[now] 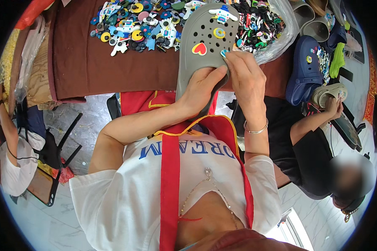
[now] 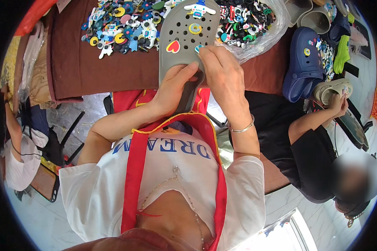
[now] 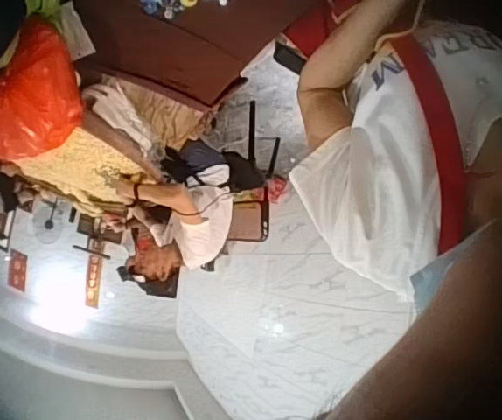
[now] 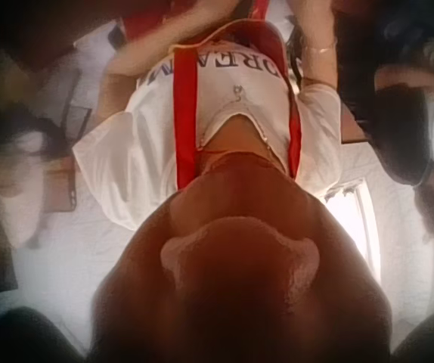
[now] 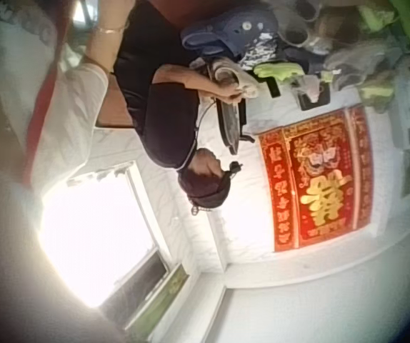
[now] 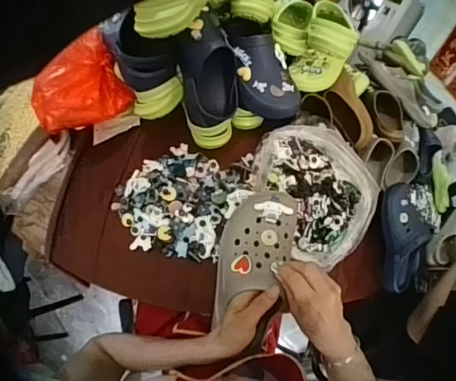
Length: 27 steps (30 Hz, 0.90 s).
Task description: Attaching decorative charms to the holes of a grey clog shoe.
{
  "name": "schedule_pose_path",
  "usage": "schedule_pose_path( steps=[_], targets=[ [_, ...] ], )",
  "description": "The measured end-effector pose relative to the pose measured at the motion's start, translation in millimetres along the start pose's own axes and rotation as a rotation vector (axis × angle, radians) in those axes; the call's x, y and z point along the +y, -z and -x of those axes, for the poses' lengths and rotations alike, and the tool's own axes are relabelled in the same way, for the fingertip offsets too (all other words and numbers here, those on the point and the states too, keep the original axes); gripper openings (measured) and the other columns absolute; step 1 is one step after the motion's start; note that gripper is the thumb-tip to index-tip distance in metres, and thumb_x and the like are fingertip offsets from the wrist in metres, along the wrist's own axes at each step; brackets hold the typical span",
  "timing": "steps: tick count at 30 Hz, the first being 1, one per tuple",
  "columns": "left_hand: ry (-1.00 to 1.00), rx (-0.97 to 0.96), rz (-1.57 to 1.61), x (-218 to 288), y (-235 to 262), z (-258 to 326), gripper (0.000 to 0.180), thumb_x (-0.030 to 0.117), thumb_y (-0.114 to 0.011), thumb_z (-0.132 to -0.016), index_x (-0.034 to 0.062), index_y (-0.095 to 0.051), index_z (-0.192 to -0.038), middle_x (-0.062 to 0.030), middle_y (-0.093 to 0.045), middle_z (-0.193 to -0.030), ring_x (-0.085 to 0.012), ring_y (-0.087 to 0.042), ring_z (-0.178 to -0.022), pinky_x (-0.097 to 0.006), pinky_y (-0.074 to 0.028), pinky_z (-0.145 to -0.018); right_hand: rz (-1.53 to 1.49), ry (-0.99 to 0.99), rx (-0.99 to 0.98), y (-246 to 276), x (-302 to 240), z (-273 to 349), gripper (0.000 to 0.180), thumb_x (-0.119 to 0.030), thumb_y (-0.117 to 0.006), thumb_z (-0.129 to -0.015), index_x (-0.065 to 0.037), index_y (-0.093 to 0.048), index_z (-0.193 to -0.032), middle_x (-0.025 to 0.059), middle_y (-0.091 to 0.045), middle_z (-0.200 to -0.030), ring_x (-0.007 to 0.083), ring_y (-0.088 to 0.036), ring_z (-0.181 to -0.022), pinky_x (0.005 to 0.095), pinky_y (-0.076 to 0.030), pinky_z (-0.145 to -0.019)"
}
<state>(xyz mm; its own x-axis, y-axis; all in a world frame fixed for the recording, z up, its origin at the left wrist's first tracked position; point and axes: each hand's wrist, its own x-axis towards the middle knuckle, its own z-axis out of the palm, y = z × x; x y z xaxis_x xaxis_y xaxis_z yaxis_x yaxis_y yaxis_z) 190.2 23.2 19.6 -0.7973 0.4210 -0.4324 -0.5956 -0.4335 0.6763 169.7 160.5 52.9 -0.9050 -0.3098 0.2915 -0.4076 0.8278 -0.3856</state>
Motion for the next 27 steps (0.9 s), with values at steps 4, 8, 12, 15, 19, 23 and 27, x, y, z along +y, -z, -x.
schedule_pose_path(
  steps=[4, 8, 12, 15, 19, 23, 27],
  targets=[
    [-0.009, -0.042, 0.096, -10, 5, -5, 0.037, 0.029, -0.052, -0.093, -0.0033, -0.056, -0.109, -0.0082, -0.060, -0.101, -0.0136, -0.055, -0.093, -0.028, -0.042, -0.084, -0.099, -0.024, 0.016, 0, -4, 8, 0.027, -0.003, -0.061, -0.078, -0.002, -0.062, -0.105, 0.0102, -0.061, -0.097, 0.0272, -0.060, -0.083, 0.0362, -0.048, -0.072],
    [-0.036, -0.033, 0.113, -9, 2, -4, 0.032, 0.026, -0.047, -0.095, -0.0030, -0.057, -0.102, -0.0042, -0.057, -0.092, -0.0092, -0.050, -0.083, -0.025, -0.040, -0.074, 0.026, 0.002, -0.016, 5, -5, 13, 0.034, -0.003, -0.059, -0.075, -0.002, -0.062, -0.109, 0.0083, -0.061, -0.100, 0.0244, -0.058, -0.087, 0.0353, -0.043, -0.076],
    [-0.043, 0.005, 0.123, -9, -1, -5, 0.032, 0.026, -0.046, -0.095, -0.0037, -0.058, -0.095, -0.0002, -0.054, -0.082, -0.0052, -0.044, -0.073, -0.023, -0.038, -0.063, 0.062, -0.010, -0.046, 5, -8, 14, 0.042, -0.001, -0.056, -0.068, -0.003, -0.062, -0.109, 0.0061, -0.061, -0.103, 0.0215, -0.056, -0.089, 0.0336, -0.039, -0.079],
    [-0.038, -0.007, 0.085, -14, 4, -8, 0.033, 0.027, -0.047, -0.095, -0.0044, -0.057, -0.097, -0.0003, -0.054, -0.081, -0.0056, -0.044, -0.072, -0.023, -0.038, -0.063, 0.058, -0.018, -0.061, 5, -6, 14, 0.045, 0.000, -0.055, -0.066, -0.003, -0.061, -0.110, 0.0055, -0.061, -0.103, 0.0206, -0.056, -0.090, 0.0341, -0.037, -0.081],
    [-0.076, 0.019, 0.057, -14, 1, -7, 0.033, 0.026, -0.047, -0.095, -0.0048, -0.058, -0.095, -0.0013, -0.056, -0.081, -0.0065, -0.047, -0.072, -0.023, -0.040, -0.064, 0.052, -0.019, -0.090, 6, -6, 15, 0.045, 0.001, -0.055, -0.067, -0.003, -0.060, -0.112, 0.0051, -0.060, -0.105, 0.0198, -0.055, -0.093, 0.0355, -0.035, -0.083],
    [-0.071, 0.015, 0.013, -15, 7, -7, 0.033, 0.024, -0.048, -0.093, -0.0063, -0.060, -0.091, -0.0064, -0.061, -0.085, -0.0104, -0.054, -0.079, -0.025, -0.043, -0.071, 0.005, -0.005, -0.067, 1, -2, 16, 0.046, 0.002, -0.054, -0.067, -0.004, -0.059, -0.112, 0.0048, -0.059, -0.107, 0.0195, -0.055, -0.093, 0.0363, -0.035, -0.083],
    [-0.110, 0.040, 0.011, -11, 5, -6, 0.035, 0.025, -0.047, -0.093, -0.0077, -0.061, -0.094, -0.0096, -0.063, -0.087, -0.0132, -0.056, -0.081, -0.027, -0.044, -0.074, 0.012, 0.004, -0.046, -6, 0, 20, 0.044, -0.001, -0.058, -0.069, -0.004, -0.058, -0.113, 0.0042, -0.059, -0.108, 0.0190, -0.055, -0.094, 0.0378, -0.034, -0.084]
  ],
)
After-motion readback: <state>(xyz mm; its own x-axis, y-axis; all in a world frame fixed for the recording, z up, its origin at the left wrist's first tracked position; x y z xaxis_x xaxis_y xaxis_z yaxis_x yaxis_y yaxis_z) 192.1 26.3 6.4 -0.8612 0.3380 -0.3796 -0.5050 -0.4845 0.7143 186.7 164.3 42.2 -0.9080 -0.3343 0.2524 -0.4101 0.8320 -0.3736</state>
